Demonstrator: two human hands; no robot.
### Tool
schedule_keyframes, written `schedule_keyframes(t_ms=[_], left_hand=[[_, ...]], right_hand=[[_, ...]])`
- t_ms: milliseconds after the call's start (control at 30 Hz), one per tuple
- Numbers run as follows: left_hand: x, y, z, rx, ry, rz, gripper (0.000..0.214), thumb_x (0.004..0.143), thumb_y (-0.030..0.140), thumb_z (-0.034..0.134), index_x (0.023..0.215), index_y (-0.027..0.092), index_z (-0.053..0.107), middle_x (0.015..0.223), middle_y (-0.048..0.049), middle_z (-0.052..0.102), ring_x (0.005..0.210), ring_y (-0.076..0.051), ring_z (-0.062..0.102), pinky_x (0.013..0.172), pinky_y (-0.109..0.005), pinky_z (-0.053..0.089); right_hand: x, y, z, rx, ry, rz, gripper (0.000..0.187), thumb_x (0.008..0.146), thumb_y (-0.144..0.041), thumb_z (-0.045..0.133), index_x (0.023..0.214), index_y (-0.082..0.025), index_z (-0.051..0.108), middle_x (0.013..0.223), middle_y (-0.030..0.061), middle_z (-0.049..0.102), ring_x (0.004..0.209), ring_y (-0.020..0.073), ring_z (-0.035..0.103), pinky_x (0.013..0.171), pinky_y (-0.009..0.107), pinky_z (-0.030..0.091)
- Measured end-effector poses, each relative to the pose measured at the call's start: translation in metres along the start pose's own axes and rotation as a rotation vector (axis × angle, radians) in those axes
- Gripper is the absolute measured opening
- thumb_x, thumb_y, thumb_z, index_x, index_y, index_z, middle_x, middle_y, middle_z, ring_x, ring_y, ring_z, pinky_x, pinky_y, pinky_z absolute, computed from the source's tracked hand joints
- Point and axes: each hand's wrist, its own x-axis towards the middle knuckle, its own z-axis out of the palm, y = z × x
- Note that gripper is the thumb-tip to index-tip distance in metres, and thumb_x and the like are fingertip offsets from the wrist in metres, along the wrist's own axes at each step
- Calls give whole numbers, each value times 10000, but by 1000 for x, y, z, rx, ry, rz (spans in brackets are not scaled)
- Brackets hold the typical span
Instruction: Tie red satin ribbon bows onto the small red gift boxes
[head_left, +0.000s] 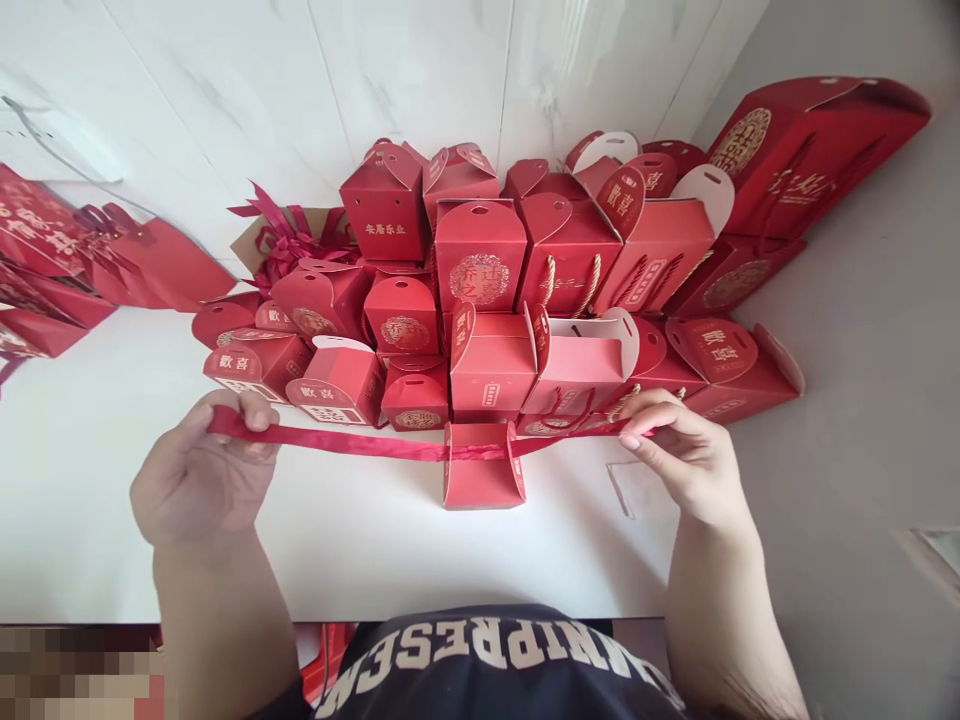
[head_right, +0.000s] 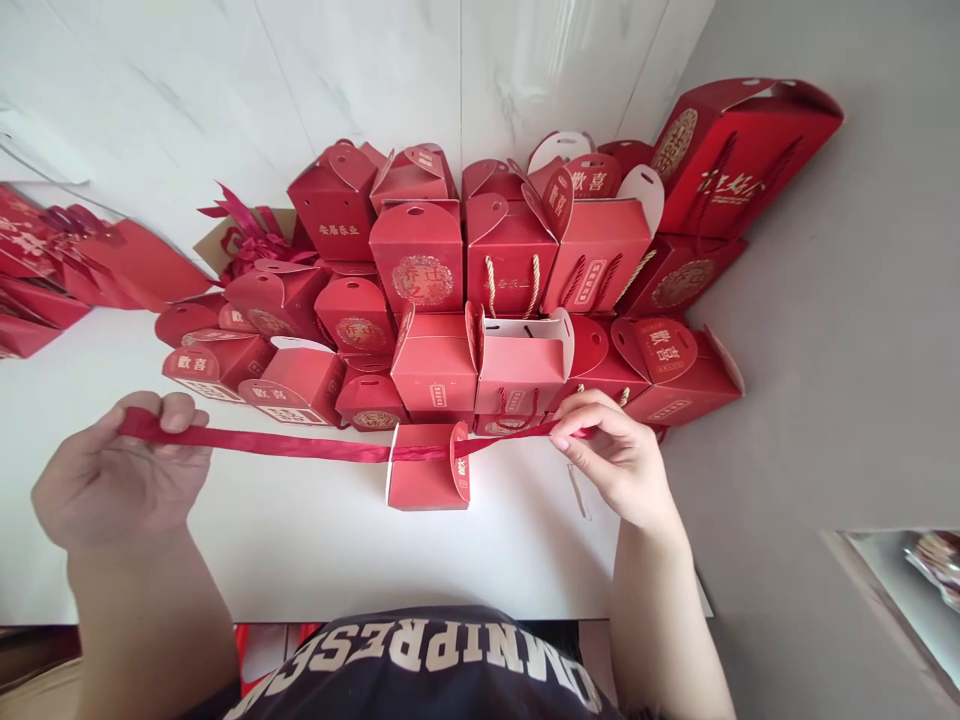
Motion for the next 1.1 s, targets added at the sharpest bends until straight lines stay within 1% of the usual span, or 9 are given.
schedule_keyframes(t_ms=[133,267,400,500,600,700,833,967,1100], left_hand=[[12,13,19,7,-188,98,184,729,292,564,623,144,535,633,-59,400,627,-139,428,508,-236,455],[17,23,30,-1,-411,182,179,605,190,629,775,135,635,717,-79,545,644,-151,527,458,-231,491],[16,26,40,38,-423,118,394,615,85,733,1004,145,702,766,-59,651,650,-127,598,501,-175,548],[16,24,49,87,-429,122,240,653,138,823,882,150,753,753,-43,685,605,-101,620,505,-154,556],[18,23,62,130,-496,163,106,692,190,839,772,170,771,730,-38,709,559,-89,613,460,-160,518],[18,21,84,141,-612,227,75,738,255,820,792,212,788,697,-28,713,561,-96,598,465,-192,476],[9,13,120,187,-664,271,83,748,312,814,773,238,789,784,-28,741,723,-148,661,662,-271,557],[-5,0,143,189,-733,95,34,779,262,783,796,232,787,1065,-44,759,1001,-222,704,883,-349,588],[-9,-10,145,138,-786,-71,89,795,253,769,879,254,797,1028,-33,773,927,-210,734,822,-321,615]], right_hand=[[12,-23,-7,-66,-89,-100,131,879,-160,649,918,-279,688,883,51,621,835,217,608,694,363,503],[22,-47,-17,-345,-150,-138,188,909,-190,611,1057,-296,660,971,55,664,883,235,649,747,387,539],[32,-65,-26,-810,-157,-319,221,936,-171,553,1098,-272,664,1015,55,692,908,260,669,803,424,527],[38,-70,-25,-1129,-44,-465,191,914,-131,575,1004,-256,689,984,67,705,921,307,652,884,502,463],[43,-71,-14,-1280,188,-606,186,857,-124,658,959,-264,722,919,80,695,865,305,631,824,488,435],[50,-74,6,-1172,311,-775,276,793,-86,710,1001,-265,727,711,31,646,658,218,576,653,392,399],[59,-84,44,-728,257,-841,352,777,-17,670,1040,-248,708,698,5,633,626,172,579,593,335,439],[61,-93,75,-428,59,-761,351,828,2,581,1111,-182,679,888,73,675,812,209,643,693,353,528],[60,-92,84,-316,-23,-701,305,829,9,573,1078,-140,667,912,88,659,816,193,616,730,352,537]])
